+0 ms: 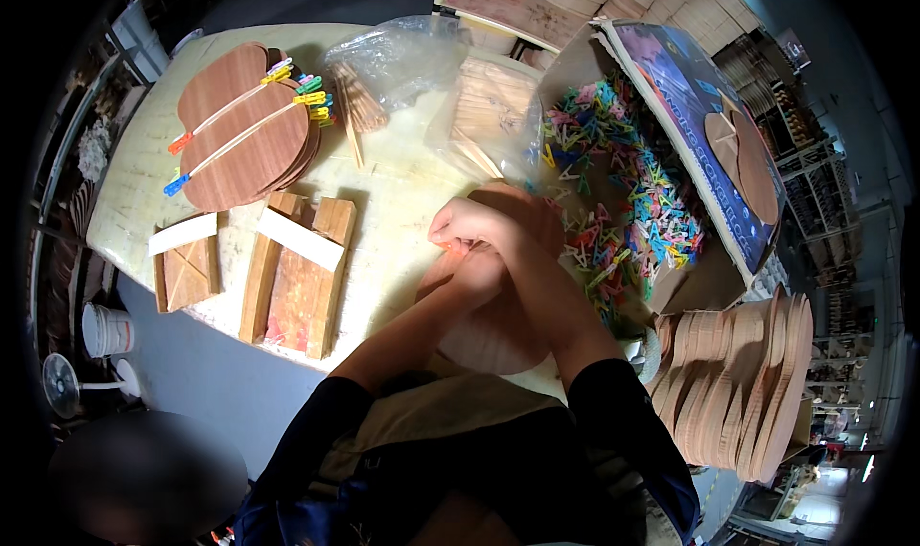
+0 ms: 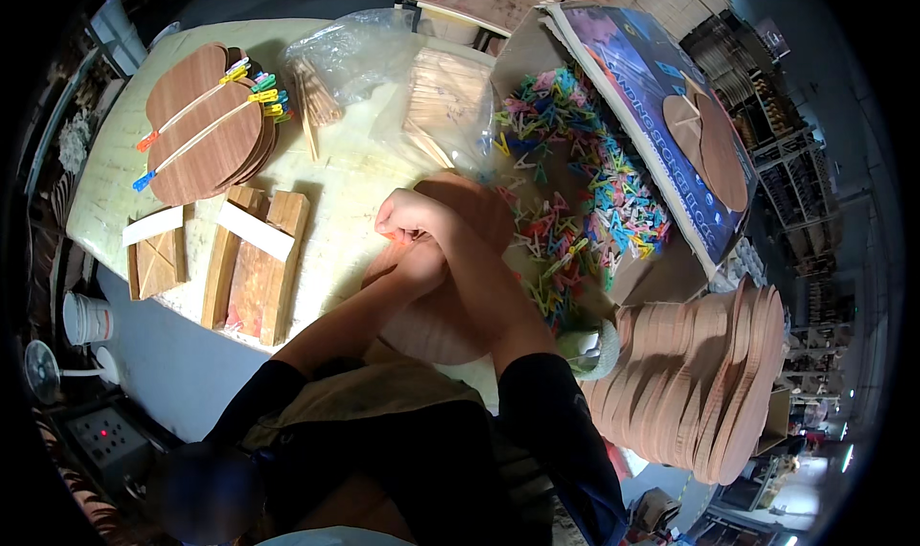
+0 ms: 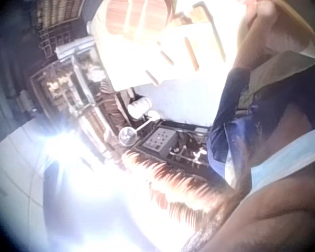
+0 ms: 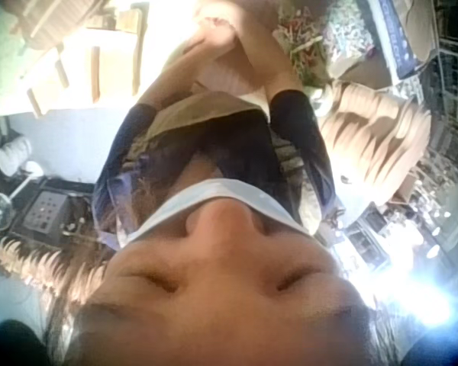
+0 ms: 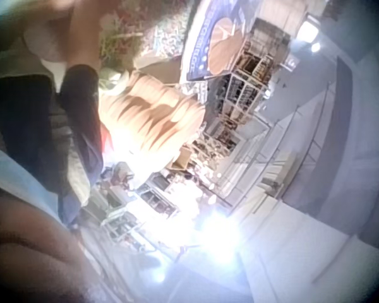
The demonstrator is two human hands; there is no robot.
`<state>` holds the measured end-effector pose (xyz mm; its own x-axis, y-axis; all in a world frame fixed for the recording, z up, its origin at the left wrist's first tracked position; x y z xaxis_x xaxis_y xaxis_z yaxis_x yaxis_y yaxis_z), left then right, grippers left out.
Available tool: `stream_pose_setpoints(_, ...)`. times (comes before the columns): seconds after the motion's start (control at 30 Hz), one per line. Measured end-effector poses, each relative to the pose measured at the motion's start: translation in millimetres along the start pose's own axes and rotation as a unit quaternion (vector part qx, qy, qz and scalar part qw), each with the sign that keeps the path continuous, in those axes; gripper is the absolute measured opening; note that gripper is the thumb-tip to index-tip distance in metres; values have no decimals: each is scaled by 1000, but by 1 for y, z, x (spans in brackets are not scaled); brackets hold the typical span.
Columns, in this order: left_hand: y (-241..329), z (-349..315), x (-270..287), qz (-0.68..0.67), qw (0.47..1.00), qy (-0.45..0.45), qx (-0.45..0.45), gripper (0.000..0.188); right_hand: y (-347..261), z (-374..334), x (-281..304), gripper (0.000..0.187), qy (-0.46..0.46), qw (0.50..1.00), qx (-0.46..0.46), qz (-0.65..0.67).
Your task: The person assembles craft kits by placing a wooden stick onto a circular wooden base and securing it with a colorful plastic clip. The person repeatedly picks up a base, aligns the stick, and fastens the clip, then stacks the finished units on the table.
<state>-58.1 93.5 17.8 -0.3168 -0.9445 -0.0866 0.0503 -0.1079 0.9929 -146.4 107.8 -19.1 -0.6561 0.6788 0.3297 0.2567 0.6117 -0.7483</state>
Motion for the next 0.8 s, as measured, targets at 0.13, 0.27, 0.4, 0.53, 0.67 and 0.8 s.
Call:
stream_pose_setpoints(0.13, -55, 2, 9, 154, 963, -63, -214, 12, 9, -28, 61, 19, 232, 956, 149, 96)
stream_pose_setpoints(0.27, -1, -4, 19, 206, 923, -42, -322, 10, 84, -91, 149, 26, 552, 793, 135, -221)
stream_pose_setpoints(0.4, -2, -3, 18, 216, 926, -42, -305, 12, 130, -118, 117, 49, 461, 769, 125, -424)
stream_pose_setpoints(0.53, -2, -8, 22, 219, 932, -55, -282, 13, 132, -141, 75, 67, 429, 854, 59, -287)
stream_pose_setpoints(0.67, 0, -2, 20, 269, 921, -88, -270, 16, 165, -170, 37, 60, 486, 781, 130, -370)
stream_pose_setpoints(0.8, 27, -13, 68, 268, 940, 2, -210, 27, 167, -192, 19, 52, 480, 795, 75, -362)
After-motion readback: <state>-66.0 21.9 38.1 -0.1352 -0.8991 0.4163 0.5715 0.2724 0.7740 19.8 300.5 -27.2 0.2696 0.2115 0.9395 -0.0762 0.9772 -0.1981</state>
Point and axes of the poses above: each hand's wrist, its own z-axis towards the middle knuckle, its own x-axis out of the back of the hand, y = z × x, the point moved 5 cm from there along z, towards the middle knuckle, and after that the axes turned 9 degrees about y, right-handed, at the moved point
